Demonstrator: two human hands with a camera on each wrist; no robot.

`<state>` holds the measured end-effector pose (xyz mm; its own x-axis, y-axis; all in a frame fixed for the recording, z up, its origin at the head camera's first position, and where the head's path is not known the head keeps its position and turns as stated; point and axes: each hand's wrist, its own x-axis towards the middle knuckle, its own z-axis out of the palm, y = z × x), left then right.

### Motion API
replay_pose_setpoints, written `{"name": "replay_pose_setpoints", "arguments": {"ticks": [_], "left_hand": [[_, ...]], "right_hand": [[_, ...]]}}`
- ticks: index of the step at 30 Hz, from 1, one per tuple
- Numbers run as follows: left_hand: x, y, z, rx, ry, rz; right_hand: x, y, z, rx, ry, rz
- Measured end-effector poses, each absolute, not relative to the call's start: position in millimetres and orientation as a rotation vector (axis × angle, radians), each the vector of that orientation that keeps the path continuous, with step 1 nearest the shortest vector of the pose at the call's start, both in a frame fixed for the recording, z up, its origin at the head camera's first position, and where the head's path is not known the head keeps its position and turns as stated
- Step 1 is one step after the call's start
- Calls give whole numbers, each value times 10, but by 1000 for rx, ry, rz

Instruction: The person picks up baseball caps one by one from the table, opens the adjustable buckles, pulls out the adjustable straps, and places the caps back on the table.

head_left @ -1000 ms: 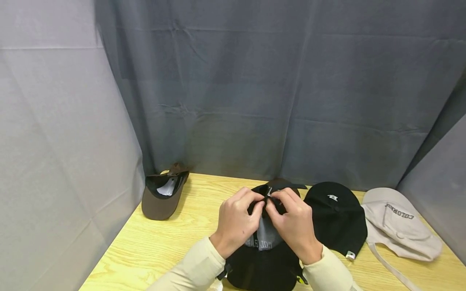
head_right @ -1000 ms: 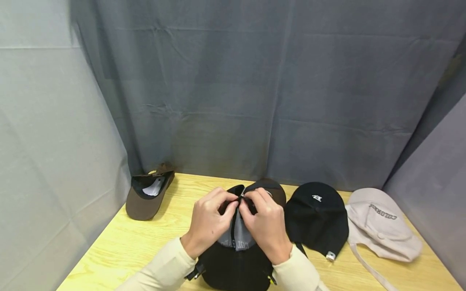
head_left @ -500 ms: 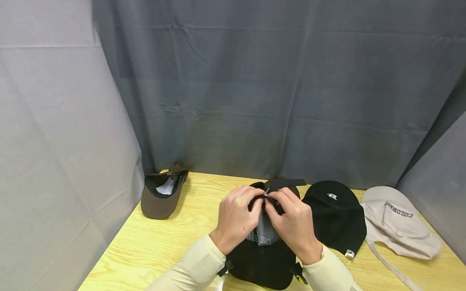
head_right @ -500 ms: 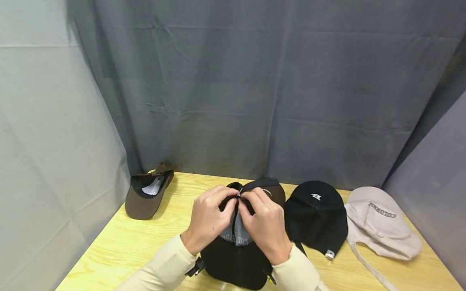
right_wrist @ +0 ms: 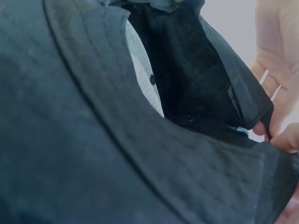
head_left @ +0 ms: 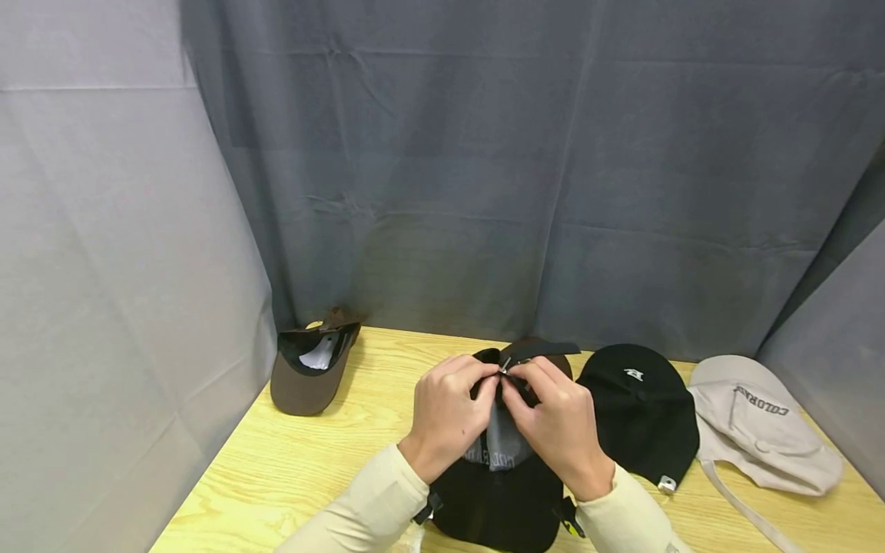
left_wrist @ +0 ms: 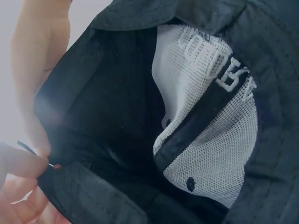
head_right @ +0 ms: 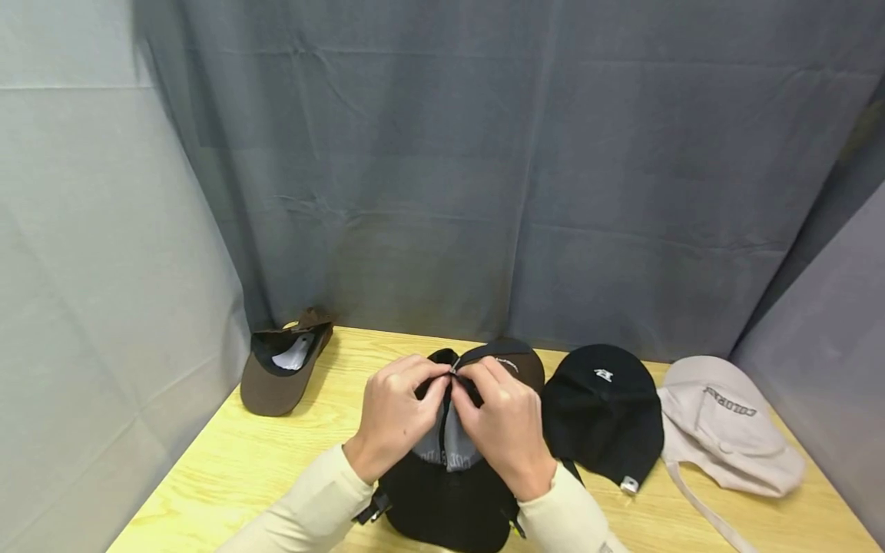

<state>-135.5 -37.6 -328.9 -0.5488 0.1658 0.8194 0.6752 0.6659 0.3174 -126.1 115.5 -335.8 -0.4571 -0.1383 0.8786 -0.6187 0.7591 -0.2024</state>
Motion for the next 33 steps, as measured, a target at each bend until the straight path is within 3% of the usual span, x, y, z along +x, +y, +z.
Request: {"name": "replay_pose_setpoints", "arguments": {"ticks": [33], "left_hand": [[-1337, -424, -3283, -650, -2108, -798]], "right_hand": [[-1219, 1088, -3357, 530, -2015, 565]]}}
